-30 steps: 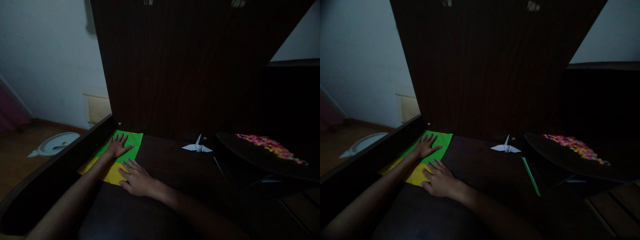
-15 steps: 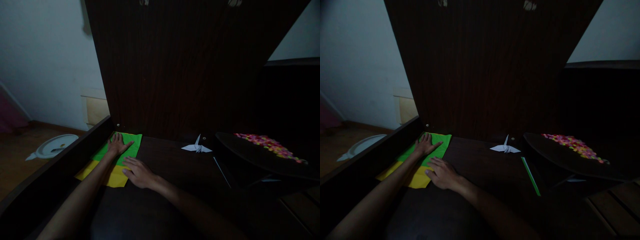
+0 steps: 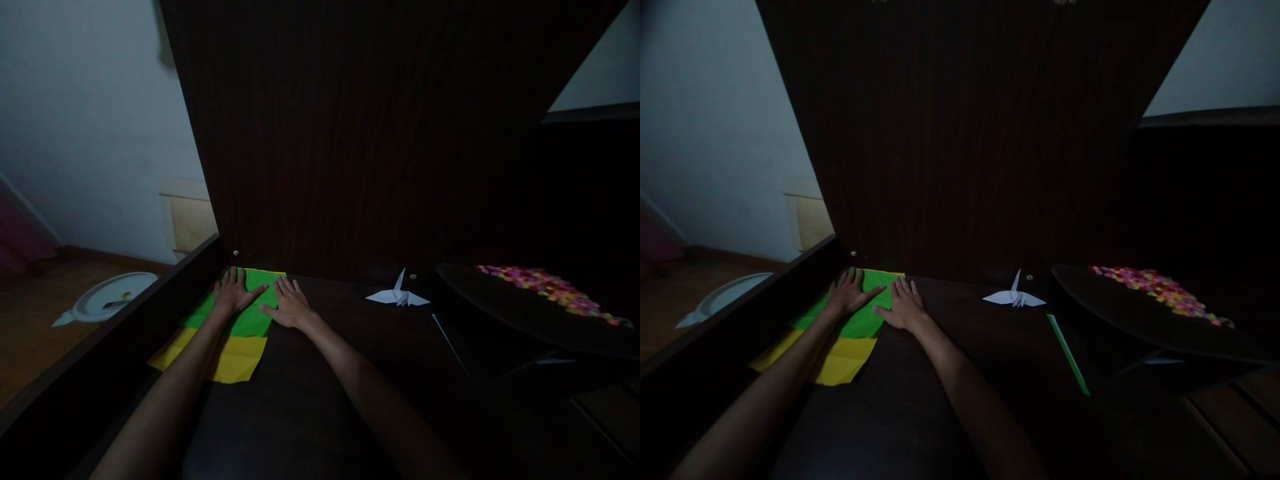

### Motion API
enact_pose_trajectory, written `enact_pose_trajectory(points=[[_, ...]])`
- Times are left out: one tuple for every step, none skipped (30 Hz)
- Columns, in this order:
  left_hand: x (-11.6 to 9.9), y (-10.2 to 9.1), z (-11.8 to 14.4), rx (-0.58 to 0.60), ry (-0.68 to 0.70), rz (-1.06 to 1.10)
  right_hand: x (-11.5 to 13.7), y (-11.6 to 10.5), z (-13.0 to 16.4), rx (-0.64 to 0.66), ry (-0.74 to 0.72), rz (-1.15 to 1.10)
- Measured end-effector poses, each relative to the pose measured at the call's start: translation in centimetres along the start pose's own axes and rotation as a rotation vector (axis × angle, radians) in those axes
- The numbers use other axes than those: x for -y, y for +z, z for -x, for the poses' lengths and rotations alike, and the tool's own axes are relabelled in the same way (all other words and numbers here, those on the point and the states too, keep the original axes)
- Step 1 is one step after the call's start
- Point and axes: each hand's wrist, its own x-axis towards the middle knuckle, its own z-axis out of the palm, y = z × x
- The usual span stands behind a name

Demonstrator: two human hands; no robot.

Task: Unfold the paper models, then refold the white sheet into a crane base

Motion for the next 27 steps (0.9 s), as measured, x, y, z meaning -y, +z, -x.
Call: enact_pose_trajectory(points=[[0.0, 0.1, -0.1, 0.003, -0.002, 0.0, -0.2, -0.1, -0.3, 0.007, 0.004, 0.005], [0.0, 0.1, -0.1, 0.005, -0.004, 0.001, -0.3, -0.1, -0.4, 0.013, 0.004, 0.009], [0.0, 0.1, -0.1, 0.006, -0.007, 0.001, -0.4, -0.1, -0.5, 0.016, 0.003, 0.014], [0.0, 0.1, -0.1, 0.008, -0.009, 0.003, -0.3, -0.2, -0.4, 0.014, 0.002, 0.017], [0.0, 0.1, -0.1, 0.01, -0.01, 0.004, -0.2, -0.2, -0.3, 0.012, 0.0, 0.021], [-0.1, 0.0, -0.1, 0.01, -0.012, 0.006, -0.1, -0.2, 0.0, 0.008, -0.007, 0.025], [-0.1, 0.0, 0.0, 0.009, -0.012, 0.008, 0.2, -0.1, 0.3, 0.006, -0.021, 0.028], [-0.1, -0.1, 0.1, 0.006, -0.011, 0.01, 0.5, -0.1, 0.7, 0.004, -0.046, 0.031], [-0.1, -0.1, 0.1, 0.001, -0.01, 0.012, 0.9, 0.0, 1.2, 0.003, -0.077, 0.034], [-0.1, -0.1, 0.2, -0.004, -0.009, 0.015, 1.3, 0.0, 1.6, 0.005, -0.106, 0.033], [-0.1, -0.1, 0.2, -0.008, -0.009, 0.017, 1.7, 0.1, 2.1, 0.005, -0.126, 0.029], [-0.1, -0.1, 0.2, -0.011, -0.009, 0.019, 2.2, 0.2, 2.7, 0.01, -0.142, 0.021], [-0.1, 0.0, 0.1, -0.012, -0.009, 0.022, 2.7, 0.3, 3.3, 0.013, -0.16, 0.011], [0.0, 0.0, 0.1, -0.013, -0.008, 0.024, 3.3, 0.4, 3.9, 0.025, -0.181, 0.0], [0.0, 0.1, 0.0, -0.012, -0.007, 0.027, 3.9, 0.4, 4.6, 0.034, -0.197, -0.012], [0.1, 0.1, 0.0, -0.01, -0.004, 0.029, 4.4, 0.5, 5.4, 0.042, -0.207, -0.02], [0.1, 0.1, -0.1, -0.008, -0.001, 0.032, 5.0, 0.6, 6.2, 0.053, -0.228, -0.028], [0.1, 0.2, -0.2, -0.005, 0.003, 0.034, 5.5, 0.7, 7.0, 0.063, -0.254, -0.039], [0.2, 0.1, -0.2, -0.003, 0.007, 0.036, 6.1, 0.7, 7.9, 0.07, -0.276, -0.052], [0.2, 0.1, -0.2, -0.005, 0.012, 0.038, 6.5, 0.7, 8.8, 0.081, -0.309, -0.062], [0.2, 0.1, -0.3, -0.011, 0.019, 0.04, 7.0, 0.7, 9.7, 0.086, -0.334, -0.065], [0.3, 0.0, -0.3, -0.019, 0.028, 0.042, 7.3, 0.7, 10.5, 0.095, -0.376, -0.064], [0.3, 0.0, -0.3, -0.029, 0.039, 0.045, 7.6, 0.7, 11.3, 0.095, -0.408, -0.058], [0.4, 0.0, -0.3, -0.04, 0.052, 0.048, 7.8, 0.6, 12.0, 0.094, -0.433, -0.051], [0.4, -0.1, -0.3, -0.052, 0.068, 0.051, 7.9, 0.4, 12.7, 0.098, -0.456, -0.046], [0.5, -0.1, -0.3, -0.065, 0.085, 0.054, 7.9, 0.1, 13.3, 0.104, -0.473, -0.042], [0.5, -0.1, -0.2, -0.08, 0.104, 0.056, 7.7, -0.2, 13.9, 0.113, -0.49, -0.036]])
